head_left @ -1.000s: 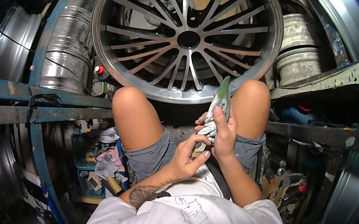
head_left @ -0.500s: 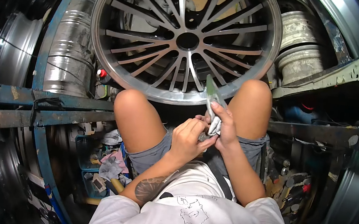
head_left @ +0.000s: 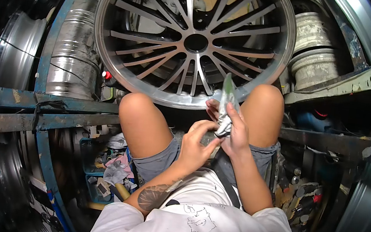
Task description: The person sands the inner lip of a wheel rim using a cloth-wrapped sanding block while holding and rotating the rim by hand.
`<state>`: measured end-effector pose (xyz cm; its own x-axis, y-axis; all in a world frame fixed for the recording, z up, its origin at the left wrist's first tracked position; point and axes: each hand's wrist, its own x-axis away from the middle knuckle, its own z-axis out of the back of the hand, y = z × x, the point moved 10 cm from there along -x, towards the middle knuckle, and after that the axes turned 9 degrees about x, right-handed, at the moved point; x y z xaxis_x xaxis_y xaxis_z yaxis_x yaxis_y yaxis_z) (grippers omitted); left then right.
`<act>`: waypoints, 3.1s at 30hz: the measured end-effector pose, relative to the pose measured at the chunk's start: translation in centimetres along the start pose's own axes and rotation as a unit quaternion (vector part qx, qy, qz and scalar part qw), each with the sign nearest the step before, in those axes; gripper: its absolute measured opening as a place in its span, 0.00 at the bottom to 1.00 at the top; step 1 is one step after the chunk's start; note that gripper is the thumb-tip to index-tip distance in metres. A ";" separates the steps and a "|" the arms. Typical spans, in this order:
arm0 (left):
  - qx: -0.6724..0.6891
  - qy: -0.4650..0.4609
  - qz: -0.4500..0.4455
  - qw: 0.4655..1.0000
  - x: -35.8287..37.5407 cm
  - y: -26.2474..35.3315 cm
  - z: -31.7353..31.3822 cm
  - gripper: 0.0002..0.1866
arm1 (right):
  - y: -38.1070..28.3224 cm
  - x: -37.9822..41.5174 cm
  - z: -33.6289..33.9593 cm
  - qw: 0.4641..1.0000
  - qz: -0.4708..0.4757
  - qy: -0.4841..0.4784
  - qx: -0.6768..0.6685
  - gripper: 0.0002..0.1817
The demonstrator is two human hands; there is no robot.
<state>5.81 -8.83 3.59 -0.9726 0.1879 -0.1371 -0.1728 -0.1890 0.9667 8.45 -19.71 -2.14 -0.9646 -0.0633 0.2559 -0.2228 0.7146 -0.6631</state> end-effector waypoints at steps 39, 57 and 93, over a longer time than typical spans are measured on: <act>-0.446 0.067 -0.398 0.799 -28.7 19.2 15.9 0.19 | 0.2 1.3 -0.9 0.992 -0.049 -0.033 0.113 0.37; -0.505 0.187 -0.347 0.768 -27.7 17.3 18.3 0.17 | -5.4 1.3 4.8 0.872 0.062 0.133 0.466 0.18; -0.366 0.300 -0.047 0.880 -26.0 11.4 28.9 0.32 | -2.8 -7.9 2.4 0.422 0.031 0.023 0.906 0.22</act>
<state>33.60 11.96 24.45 -0.8180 -0.2646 -0.5107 -0.0983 -0.8105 0.5774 16.38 -22.89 -4.04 -0.9820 -0.0407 0.1844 0.0208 -0.9939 -0.1083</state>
